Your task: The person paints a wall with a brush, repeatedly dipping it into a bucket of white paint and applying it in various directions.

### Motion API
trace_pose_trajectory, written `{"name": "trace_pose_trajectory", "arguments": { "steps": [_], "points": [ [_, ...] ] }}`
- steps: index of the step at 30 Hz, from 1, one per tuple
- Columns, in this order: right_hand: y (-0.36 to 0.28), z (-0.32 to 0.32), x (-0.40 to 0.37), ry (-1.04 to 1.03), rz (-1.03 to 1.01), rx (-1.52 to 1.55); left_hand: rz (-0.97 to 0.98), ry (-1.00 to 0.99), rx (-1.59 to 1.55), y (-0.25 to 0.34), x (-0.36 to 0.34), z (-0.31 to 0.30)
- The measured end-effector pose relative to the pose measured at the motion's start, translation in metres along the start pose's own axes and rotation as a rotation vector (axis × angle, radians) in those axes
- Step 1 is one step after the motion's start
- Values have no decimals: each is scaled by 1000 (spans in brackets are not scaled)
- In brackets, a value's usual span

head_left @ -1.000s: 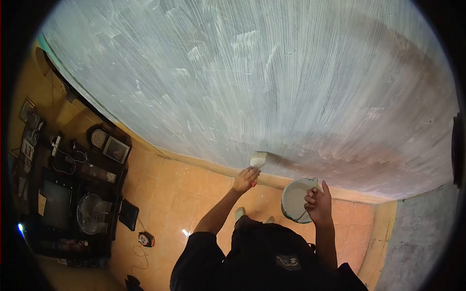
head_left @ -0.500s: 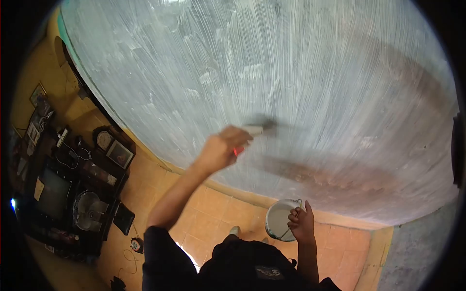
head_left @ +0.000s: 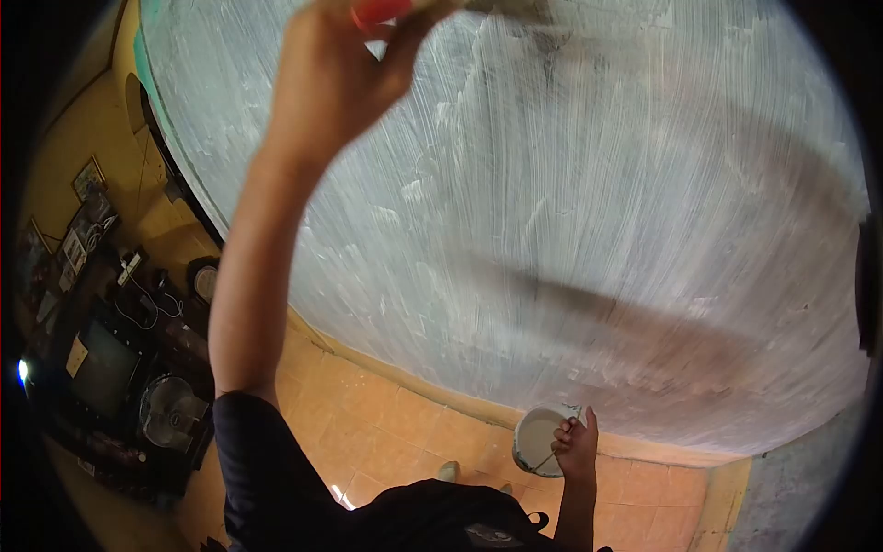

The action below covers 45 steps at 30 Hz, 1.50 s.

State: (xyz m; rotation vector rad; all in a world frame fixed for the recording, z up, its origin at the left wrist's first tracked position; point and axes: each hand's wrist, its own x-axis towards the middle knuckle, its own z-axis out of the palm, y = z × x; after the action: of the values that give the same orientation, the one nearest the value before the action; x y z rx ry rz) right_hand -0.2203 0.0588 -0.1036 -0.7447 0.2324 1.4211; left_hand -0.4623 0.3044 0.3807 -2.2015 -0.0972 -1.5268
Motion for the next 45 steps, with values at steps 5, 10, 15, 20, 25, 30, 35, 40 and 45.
{"name": "trace_pose_trajectory", "arguments": {
  "steps": [5, 10, 15, 20, 25, 30, 35, 40, 45],
  "points": [
    [-1, 3, -4, -5, -27, 6, -10, -77, 79, 53, -96, 63],
    [0, 5, -13, 126, -59, -42, 189, -134, 156, 115, -221, 121],
    [3, -3, -16, 145, -49, -27, 96, -338, -58, 185, -345, 149],
    [6, -13, -18, 183, -78, -72, -125, -555, -350, 241, -443, 156],
    [12, -8, -19, 214, -77, -82, -385, -749, -531, 231, -493, 156],
    [24, 1, -18, 210, -82, -90, -403, -696, -429, 172, -474, 132],
    [39, 10, -13, 215, -45, -121, -357, -684, -394, 119, -428, 118],
    [53, 21, -7, 174, -15, -123, -366, -574, -383, 65, -301, 72],
    [68, 34, -5, 152, 5, -115, -269, -418, -240, 14, -175, 23]
  ]
}}
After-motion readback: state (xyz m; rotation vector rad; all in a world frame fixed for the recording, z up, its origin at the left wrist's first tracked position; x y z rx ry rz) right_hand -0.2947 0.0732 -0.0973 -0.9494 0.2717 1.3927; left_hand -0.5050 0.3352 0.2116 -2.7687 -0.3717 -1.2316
